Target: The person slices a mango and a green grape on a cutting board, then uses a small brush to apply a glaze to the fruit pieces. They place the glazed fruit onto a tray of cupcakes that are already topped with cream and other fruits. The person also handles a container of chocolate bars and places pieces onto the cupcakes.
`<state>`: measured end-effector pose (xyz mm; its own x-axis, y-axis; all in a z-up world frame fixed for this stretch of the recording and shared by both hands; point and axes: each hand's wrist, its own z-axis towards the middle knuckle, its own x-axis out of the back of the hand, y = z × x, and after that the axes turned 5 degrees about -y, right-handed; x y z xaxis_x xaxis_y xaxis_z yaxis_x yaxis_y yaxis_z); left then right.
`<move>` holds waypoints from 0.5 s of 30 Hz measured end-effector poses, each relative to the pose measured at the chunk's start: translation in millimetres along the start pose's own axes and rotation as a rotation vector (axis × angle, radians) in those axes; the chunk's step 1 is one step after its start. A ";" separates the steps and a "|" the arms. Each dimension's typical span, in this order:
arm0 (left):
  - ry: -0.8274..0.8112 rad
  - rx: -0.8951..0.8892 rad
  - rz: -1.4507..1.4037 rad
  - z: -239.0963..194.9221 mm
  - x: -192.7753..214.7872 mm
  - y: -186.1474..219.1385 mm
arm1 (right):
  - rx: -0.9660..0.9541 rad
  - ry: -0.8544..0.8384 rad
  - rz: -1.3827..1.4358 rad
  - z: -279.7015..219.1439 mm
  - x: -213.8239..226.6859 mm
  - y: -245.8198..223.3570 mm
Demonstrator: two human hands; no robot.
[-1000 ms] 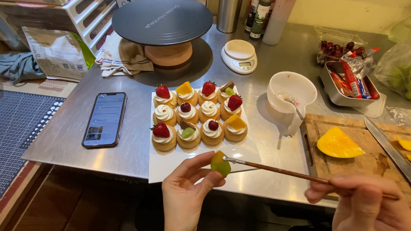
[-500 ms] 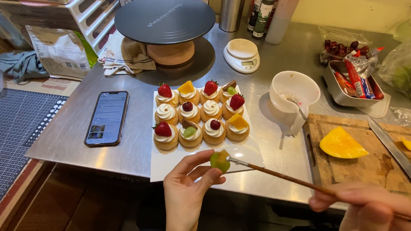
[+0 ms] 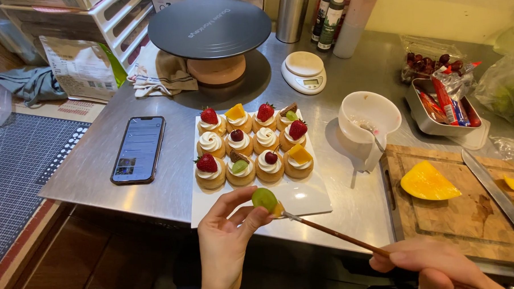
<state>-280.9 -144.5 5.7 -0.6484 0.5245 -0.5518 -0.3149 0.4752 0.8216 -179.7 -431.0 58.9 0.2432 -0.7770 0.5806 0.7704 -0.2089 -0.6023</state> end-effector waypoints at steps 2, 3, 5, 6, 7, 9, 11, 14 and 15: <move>0.000 0.004 0.008 1.2 3.9 13.0 | -0.065 0.122 -0.018 -2.5 -13.7 5.0; -0.021 -0.058 0.027 3.7 6.5 23.2 | -0.065 0.333 0.103 -5.9 -20.6 14.7; -0.039 -0.122 0.046 15.6 10.9 53.3 | -0.066 0.541 0.228 -18.8 -22.6 49.7; -0.043 -0.242 0.168 25.0 12.8 73.3 | -0.189 0.637 0.269 -28.2 -17.7 75.1; -0.044 -0.363 0.290 33.9 14.6 93.8 | -0.310 0.736 0.310 -37.4 -12.8 100.2; -0.082 -0.345 0.414 59.9 14.7 129.7 | -0.354 0.782 0.334 -33.0 -5.9 105.1; -0.122 -0.328 0.541 89.7 17.9 151.5 | -0.399 0.833 0.361 -29.0 -4.7 108.1; -0.195 -0.238 0.758 134.0 26.3 155.9 | -0.370 0.864 0.328 -24.9 -11.9 106.2; -0.194 -0.197 0.780 143.7 28.3 153.6 | -0.359 0.853 0.320 -23.3 -14.2 103.1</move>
<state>-248.1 44.9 95.7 -0.6055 0.7734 0.1876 0.0491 -0.1990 0.9788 -117.4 -455.4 -24.2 -0.2066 -0.9676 -0.1452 0.4827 0.0283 -0.8753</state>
